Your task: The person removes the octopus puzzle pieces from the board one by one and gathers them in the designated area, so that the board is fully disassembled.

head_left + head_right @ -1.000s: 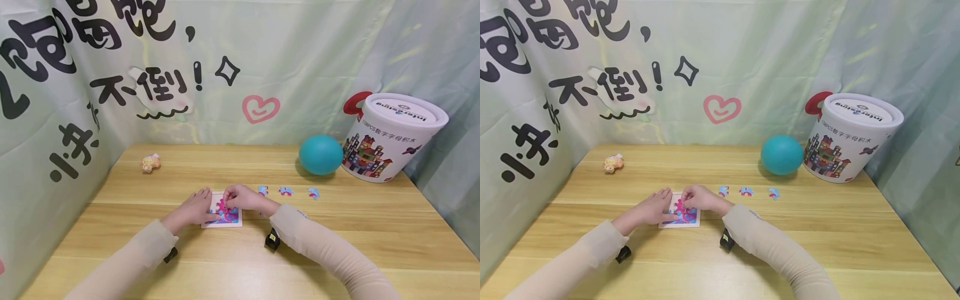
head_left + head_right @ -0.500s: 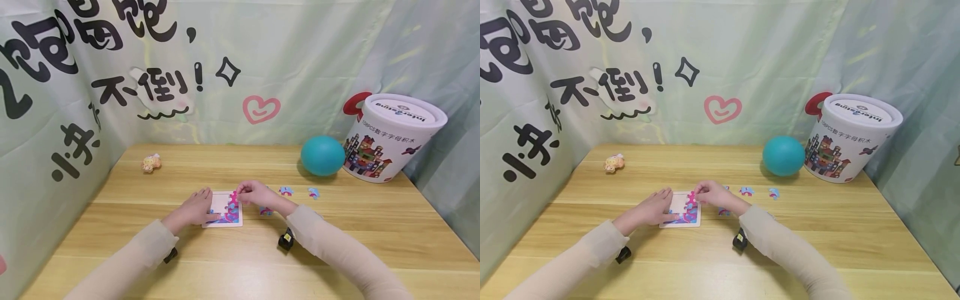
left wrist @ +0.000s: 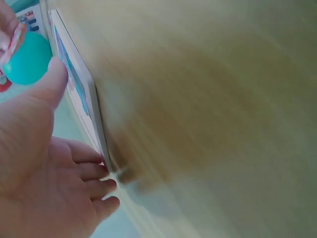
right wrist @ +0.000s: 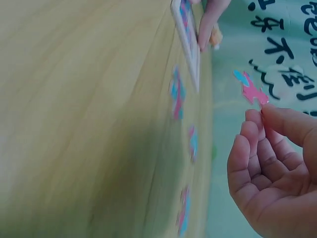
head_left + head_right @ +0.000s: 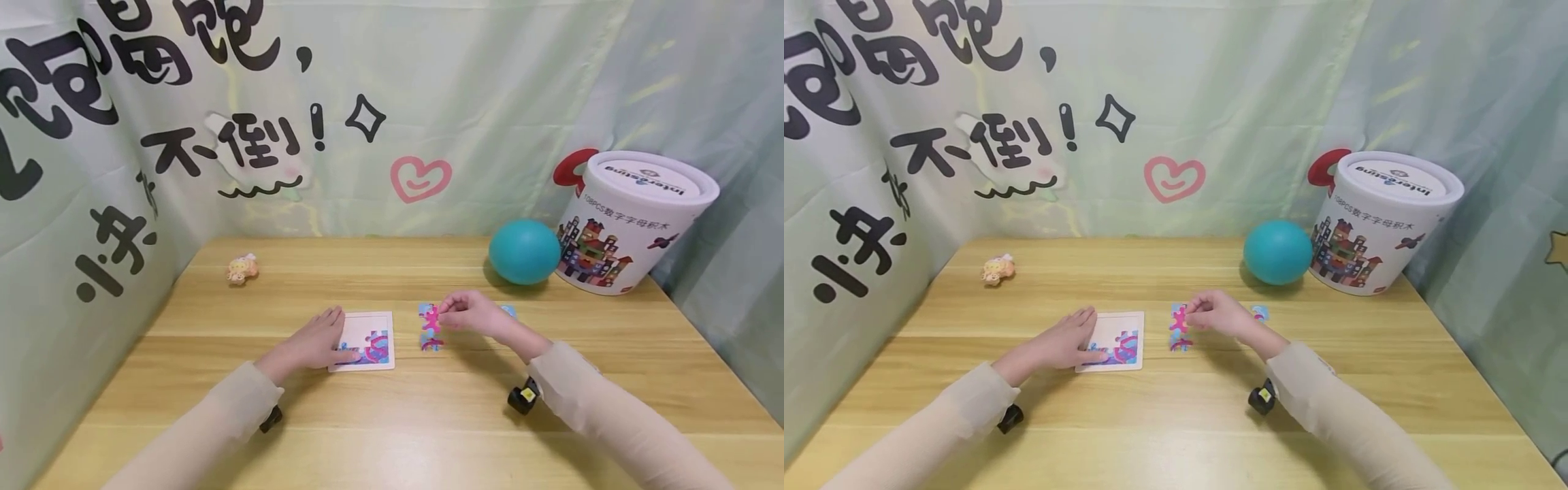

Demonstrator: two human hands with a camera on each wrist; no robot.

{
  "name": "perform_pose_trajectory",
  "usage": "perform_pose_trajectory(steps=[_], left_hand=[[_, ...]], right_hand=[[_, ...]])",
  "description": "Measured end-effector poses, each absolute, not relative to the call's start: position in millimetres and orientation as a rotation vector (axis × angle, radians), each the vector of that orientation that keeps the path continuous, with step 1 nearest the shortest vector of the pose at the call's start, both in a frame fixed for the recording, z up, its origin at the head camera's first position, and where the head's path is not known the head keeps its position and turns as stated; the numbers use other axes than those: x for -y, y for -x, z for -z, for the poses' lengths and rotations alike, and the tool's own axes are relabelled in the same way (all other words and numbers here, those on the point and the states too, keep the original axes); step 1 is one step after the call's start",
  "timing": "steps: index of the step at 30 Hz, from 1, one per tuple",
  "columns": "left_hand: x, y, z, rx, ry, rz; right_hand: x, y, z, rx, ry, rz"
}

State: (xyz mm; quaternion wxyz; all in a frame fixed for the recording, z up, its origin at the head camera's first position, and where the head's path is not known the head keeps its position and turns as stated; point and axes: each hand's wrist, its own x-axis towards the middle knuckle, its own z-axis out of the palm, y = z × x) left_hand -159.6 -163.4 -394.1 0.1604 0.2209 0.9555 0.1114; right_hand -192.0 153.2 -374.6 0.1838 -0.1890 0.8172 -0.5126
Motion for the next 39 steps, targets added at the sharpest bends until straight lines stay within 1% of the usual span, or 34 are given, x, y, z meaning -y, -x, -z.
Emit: perform_pose_trajectory(steps=[7, 14, 25, 39], left_hand=[[182.1, 155.5, 397.5, -2.697, -0.728, -0.443], [190.7, 151.1, 397.4, -2.683, -0.756, -0.451], [187.8, 147.6, 393.6, -2.688, -0.736, -0.418], [183.0, 148.4, 392.7, -2.682, -0.716, -0.416]], right_hand=[[-183.4, 189.5, 382.0, -2.417, 0.507, 1.332], [-199.0, 190.4, 389.0, -2.454, 0.45, 1.254], [-198.3, 192.4, 395.6, -2.532, 0.359, 1.13], [-195.1, 191.6, 394.0, -2.582, 0.387, 1.049]])
